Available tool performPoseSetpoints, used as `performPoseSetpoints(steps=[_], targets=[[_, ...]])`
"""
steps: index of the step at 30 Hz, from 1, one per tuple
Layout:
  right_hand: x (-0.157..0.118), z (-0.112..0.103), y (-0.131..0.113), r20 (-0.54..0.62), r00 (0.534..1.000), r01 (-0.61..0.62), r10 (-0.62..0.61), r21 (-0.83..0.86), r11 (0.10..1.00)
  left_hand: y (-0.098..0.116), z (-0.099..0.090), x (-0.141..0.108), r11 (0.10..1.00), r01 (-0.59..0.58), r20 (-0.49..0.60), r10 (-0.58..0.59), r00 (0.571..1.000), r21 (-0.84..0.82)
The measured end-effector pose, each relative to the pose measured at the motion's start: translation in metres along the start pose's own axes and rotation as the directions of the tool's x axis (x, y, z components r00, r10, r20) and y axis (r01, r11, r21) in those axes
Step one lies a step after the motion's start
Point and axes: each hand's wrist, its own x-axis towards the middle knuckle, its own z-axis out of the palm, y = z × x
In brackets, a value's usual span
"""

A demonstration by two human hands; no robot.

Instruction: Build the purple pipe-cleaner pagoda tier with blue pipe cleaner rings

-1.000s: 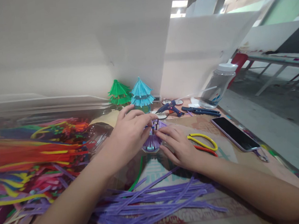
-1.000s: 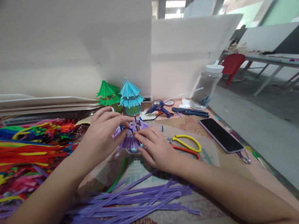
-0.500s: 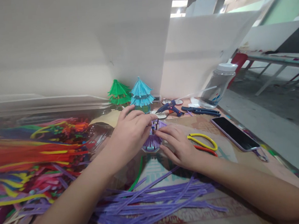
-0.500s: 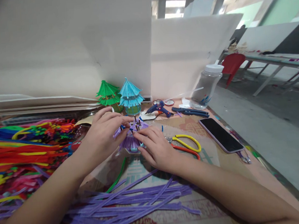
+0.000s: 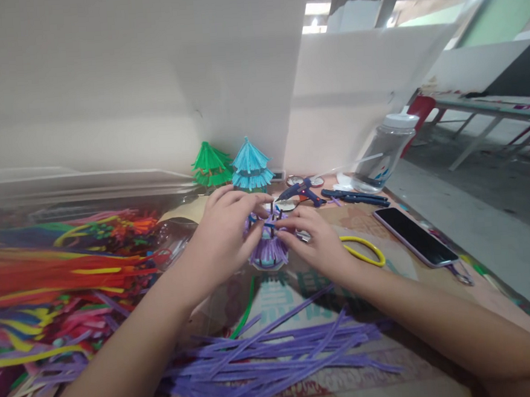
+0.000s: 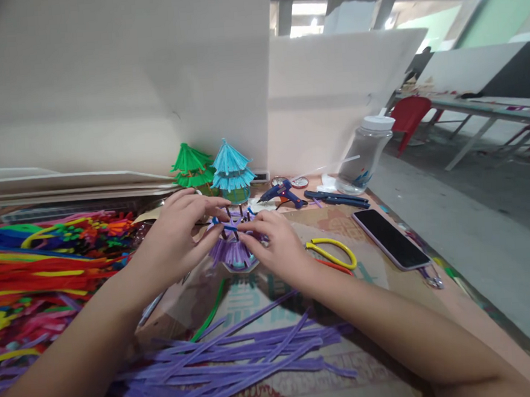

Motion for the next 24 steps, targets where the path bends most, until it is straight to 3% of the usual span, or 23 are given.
performPoseSetpoints(steps=[12,24], targets=[[0.002,0.011,0.002,0.031,0.996,-0.081,0.081,0.017,0.997,-0.002,0.012,-0.001,0.999,-0.046,-0.002,0.046,0.999,0.007],[0.001,0.013,0.002,0.012,0.998,-0.067,0.067,0.023,0.997,-0.002,0.017,0.0,0.998,-0.052,-0.021,0.053,0.998,0.026]])
